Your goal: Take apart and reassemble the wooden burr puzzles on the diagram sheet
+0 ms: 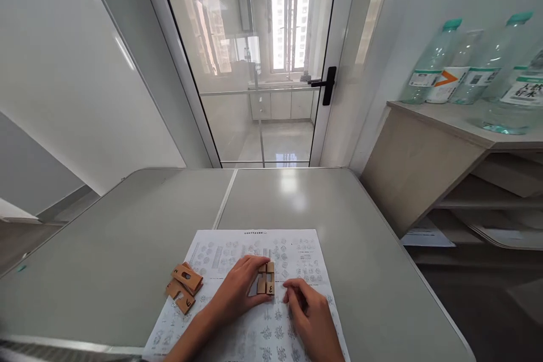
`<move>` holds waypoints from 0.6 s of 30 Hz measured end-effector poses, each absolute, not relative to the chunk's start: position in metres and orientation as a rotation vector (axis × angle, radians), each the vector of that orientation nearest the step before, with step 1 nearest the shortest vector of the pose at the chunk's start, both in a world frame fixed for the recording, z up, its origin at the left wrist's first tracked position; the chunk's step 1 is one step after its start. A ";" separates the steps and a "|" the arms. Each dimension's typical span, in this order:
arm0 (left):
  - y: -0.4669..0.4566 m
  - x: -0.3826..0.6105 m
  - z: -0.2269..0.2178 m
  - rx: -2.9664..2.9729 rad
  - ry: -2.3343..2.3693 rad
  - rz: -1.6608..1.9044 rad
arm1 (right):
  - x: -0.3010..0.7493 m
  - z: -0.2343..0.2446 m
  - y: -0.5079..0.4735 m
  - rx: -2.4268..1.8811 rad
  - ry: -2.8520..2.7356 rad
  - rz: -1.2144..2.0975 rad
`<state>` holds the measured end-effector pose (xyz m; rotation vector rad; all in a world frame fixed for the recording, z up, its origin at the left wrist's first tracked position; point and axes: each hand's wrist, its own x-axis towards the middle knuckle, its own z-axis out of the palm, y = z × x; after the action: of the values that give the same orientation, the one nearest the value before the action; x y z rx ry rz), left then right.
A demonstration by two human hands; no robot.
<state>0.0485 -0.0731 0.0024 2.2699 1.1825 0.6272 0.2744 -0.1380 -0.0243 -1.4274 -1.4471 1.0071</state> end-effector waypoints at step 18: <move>-0.108 0.025 0.005 2.112 1.475 0.739 | 0.269 -0.001 -0.116 -1.576 -1.853 0.912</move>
<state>0.0250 -0.1083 0.0051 2.1123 1.4746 0.7390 0.2686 -0.1163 -0.0013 -1.5759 -1.8526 0.9121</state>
